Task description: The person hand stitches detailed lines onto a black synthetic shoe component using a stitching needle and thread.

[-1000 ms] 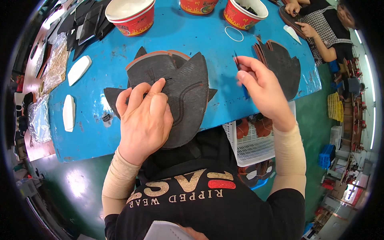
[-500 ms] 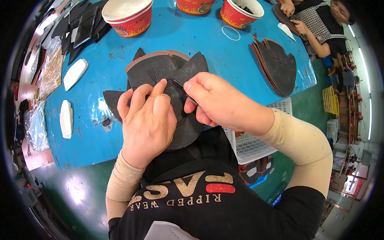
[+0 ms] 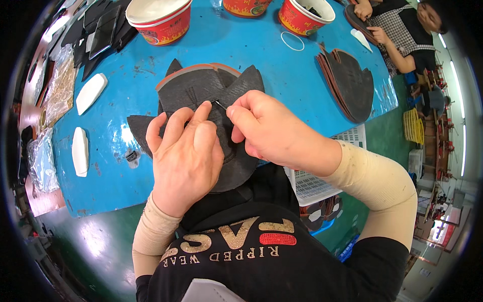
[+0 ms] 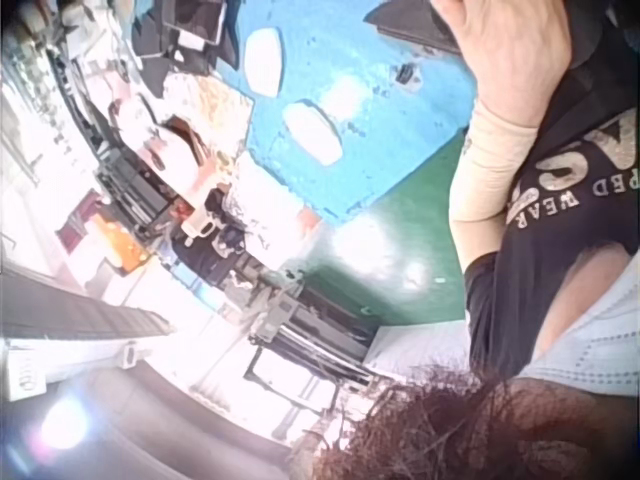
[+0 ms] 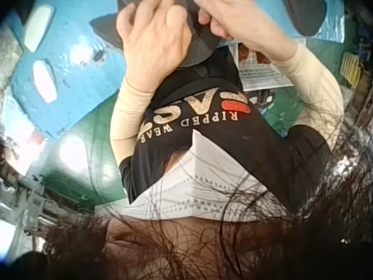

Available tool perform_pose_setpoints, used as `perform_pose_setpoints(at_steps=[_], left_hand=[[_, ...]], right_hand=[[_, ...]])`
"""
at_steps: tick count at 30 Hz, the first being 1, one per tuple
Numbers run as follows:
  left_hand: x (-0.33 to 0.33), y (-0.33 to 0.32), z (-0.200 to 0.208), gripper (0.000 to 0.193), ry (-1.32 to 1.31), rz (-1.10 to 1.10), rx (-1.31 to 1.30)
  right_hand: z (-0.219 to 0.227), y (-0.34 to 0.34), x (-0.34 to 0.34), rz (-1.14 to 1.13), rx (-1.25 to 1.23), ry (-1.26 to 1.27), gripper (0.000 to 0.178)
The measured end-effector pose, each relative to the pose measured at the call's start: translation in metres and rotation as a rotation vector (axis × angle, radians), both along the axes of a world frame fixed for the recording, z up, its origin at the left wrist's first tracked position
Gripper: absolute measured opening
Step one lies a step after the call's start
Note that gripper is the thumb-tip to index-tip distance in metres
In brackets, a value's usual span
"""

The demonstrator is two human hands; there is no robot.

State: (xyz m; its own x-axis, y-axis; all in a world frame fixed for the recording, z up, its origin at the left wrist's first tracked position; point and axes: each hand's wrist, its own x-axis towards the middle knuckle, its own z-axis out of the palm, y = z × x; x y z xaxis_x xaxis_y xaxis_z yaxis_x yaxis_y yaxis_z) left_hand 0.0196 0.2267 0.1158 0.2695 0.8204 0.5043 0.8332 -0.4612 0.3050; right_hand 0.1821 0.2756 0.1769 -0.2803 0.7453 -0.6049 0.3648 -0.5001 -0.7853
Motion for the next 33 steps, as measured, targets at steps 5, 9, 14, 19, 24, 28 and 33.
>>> perform_pose_setpoints(at_steps=[5,9,14,19,24,28,33], left_hand=[[0.0,0.001,0.0,0.013,0.023,0.001,0.013],[-0.001,0.0,0.004,0.013,0.054,0.0,-0.007],[-0.001,0.006,0.009,0.016,0.137,-0.054,-0.013],[-0.001,0.007,0.017,0.018,0.317,-0.101,-0.06],[0.004,0.01,0.019,0.017,0.338,-0.082,-0.051],[-0.004,0.008,0.008,0.017,0.159,-0.073,0.052],[-0.004,0.005,0.013,0.016,0.15,-0.09,0.022]], right_hand=[[-0.005,-0.001,-0.001,-0.009,0.007,-0.02,0.025],[-0.021,-0.018,0.0,-0.193,0.086,0.157,0.024],[-0.037,-0.023,0.012,-0.597,0.281,0.508,0.031],[-0.042,-0.002,0.025,-0.466,0.406,0.388,0.034],[-0.045,0.021,0.01,-0.04,0.901,-0.095,0.046],[-0.048,0.033,0.001,0.11,1.005,-0.169,0.04],[-0.055,0.034,0.005,0.164,1.066,-0.224,0.035]])
